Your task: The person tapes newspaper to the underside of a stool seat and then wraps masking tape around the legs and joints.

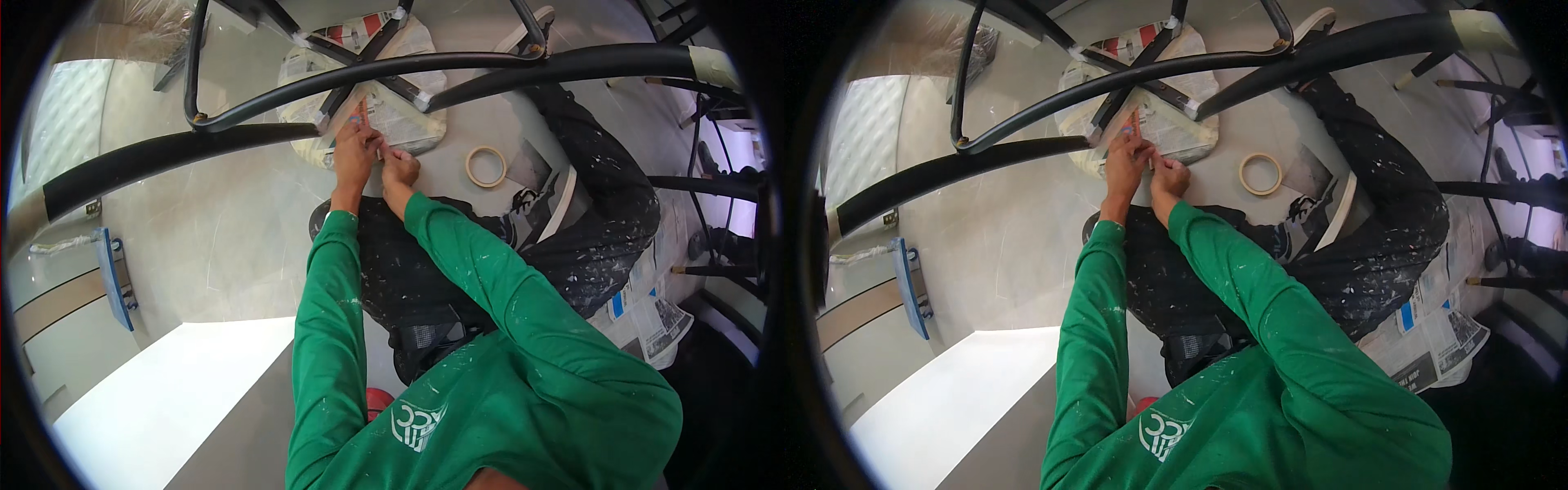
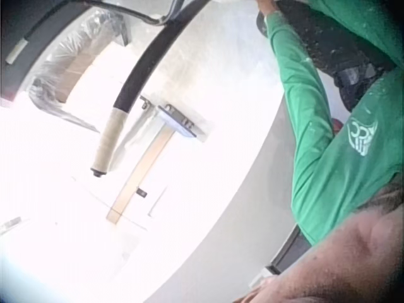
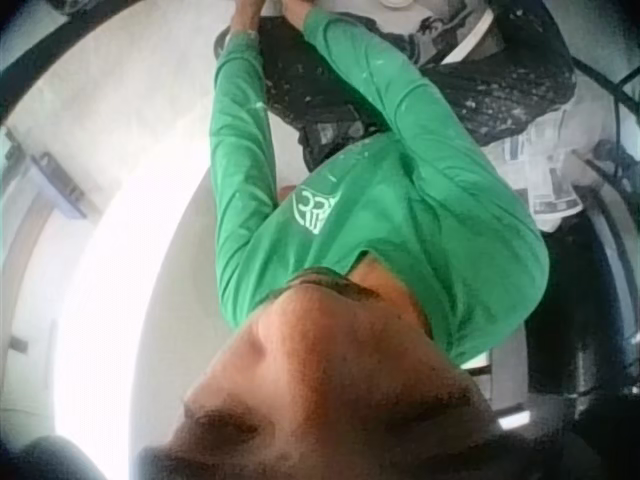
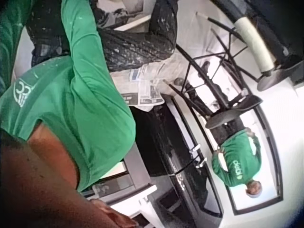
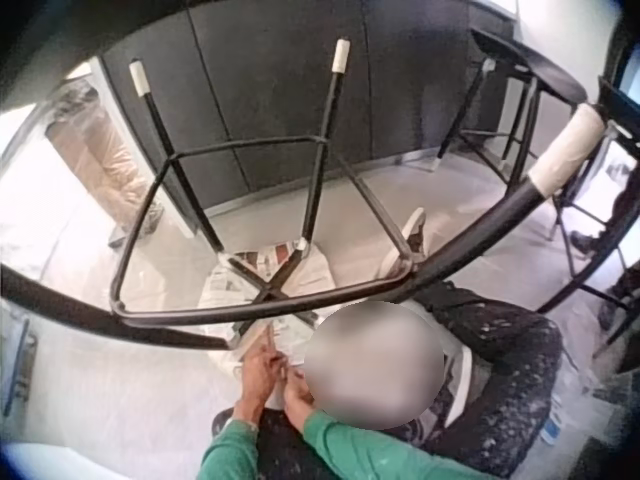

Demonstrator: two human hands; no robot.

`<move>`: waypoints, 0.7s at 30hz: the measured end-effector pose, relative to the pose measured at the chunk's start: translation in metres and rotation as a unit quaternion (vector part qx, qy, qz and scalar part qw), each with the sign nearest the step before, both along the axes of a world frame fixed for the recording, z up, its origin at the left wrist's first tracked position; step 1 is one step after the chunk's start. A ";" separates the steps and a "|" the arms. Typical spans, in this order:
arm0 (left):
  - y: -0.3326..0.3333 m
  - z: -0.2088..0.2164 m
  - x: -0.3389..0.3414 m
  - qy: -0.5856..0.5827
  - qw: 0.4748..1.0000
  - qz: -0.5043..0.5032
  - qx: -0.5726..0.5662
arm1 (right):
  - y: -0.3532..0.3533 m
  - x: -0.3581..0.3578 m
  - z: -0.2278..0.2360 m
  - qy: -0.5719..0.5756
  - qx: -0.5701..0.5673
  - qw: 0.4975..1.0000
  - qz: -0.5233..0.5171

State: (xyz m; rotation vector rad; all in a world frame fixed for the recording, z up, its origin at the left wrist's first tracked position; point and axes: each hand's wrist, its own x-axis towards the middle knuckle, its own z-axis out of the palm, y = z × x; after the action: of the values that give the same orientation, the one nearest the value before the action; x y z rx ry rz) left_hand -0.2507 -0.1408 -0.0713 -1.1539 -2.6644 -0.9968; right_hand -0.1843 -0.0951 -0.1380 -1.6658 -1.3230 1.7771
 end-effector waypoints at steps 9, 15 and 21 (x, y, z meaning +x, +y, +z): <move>0.006 0.001 0.002 -0.060 0.995 0.073 0.014 | 0.003 -0.001 0.004 -0.036 0.008 0.999 0.025; 0.005 0.009 0.003 -0.005 0.997 0.077 -0.010 | 0.014 0.016 0.013 -0.022 -0.069 0.989 0.127; 0.005 -0.003 -0.010 0.111 0.989 0.006 -0.098 | 0.029 0.031 0.008 0.086 -0.115 0.980 0.138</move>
State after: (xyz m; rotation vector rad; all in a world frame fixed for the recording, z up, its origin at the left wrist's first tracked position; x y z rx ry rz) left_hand -0.2609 -0.1362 -0.0741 -1.2018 -2.6288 -0.5754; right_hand -0.1535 -0.0664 -0.1296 -1.4506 -1.3655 2.2566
